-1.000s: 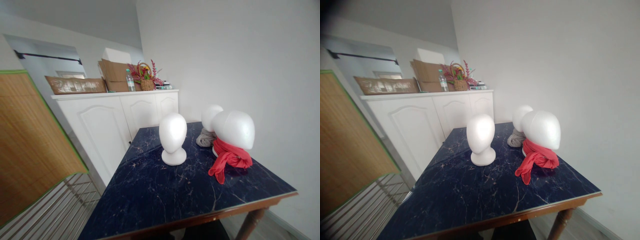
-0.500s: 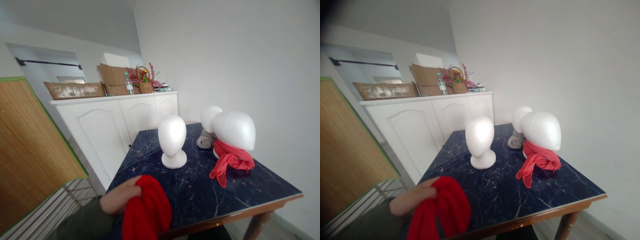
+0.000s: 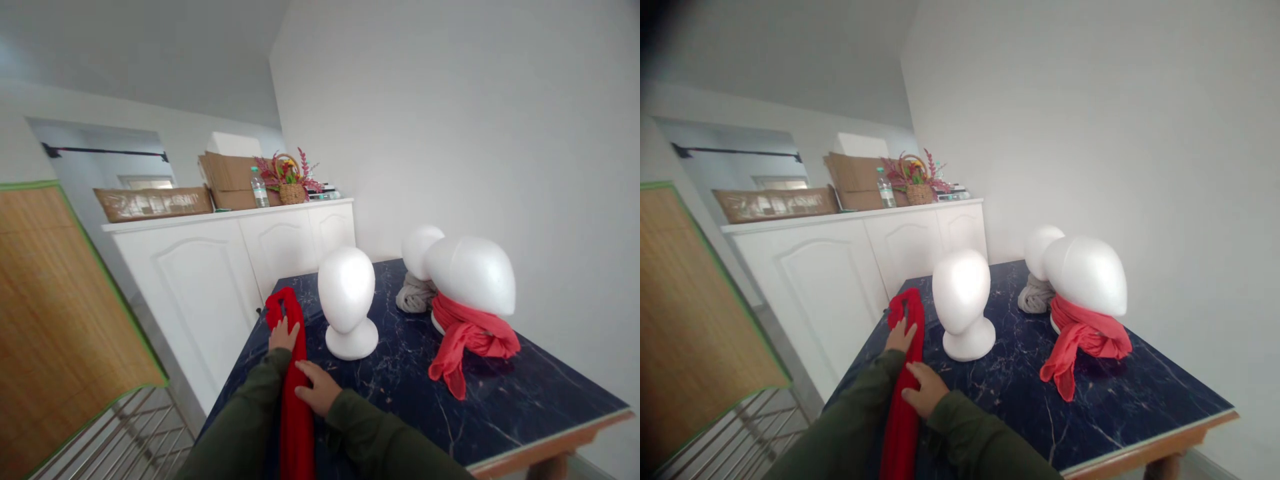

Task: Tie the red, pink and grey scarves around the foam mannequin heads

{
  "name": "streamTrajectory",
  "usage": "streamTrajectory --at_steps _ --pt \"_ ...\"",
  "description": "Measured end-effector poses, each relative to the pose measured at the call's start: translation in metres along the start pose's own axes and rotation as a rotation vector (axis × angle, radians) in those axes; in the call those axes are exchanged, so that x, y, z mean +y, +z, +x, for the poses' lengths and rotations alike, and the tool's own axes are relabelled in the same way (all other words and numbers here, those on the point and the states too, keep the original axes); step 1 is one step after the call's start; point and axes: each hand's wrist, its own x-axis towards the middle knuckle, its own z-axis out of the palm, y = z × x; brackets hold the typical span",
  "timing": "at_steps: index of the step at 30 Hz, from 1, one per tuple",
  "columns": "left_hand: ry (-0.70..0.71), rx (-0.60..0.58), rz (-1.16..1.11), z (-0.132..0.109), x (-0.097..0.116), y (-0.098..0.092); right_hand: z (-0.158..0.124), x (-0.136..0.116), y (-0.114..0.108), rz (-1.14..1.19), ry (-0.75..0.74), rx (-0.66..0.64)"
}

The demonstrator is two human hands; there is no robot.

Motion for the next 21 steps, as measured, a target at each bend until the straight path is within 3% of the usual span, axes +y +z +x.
streamTrajectory --at_steps 2,5,13,16,18,21 --pt "-0.028 -0.044 0.058 -0.003 -0.021 0.028 -0.005 0.002 0.003 -0.094 -0.108 -0.074" --pt "0.004 -0.116 0.122 0.007 -0.041 0.055 -0.008 -0.004 0.005 -0.205 -0.191 -0.130" --pt "0.196 -0.233 0.145 0.057 -0.041 0.077 -0.008 -0.005 0.005 -0.219 -0.155 -0.174" --pt "0.298 -0.214 0.119 0.062 -0.037 0.076 -0.006 -0.005 0.007 -0.157 -0.171 -0.087" --pt "0.368 -0.125 0.083 0.058 -0.035 0.070 -0.002 -0.007 0.007 -0.102 -0.139 0.045" --pt "0.444 0.063 -0.030 0.049 -0.030 0.059 0.006 -0.007 0.002 -0.019 0.061 0.449"
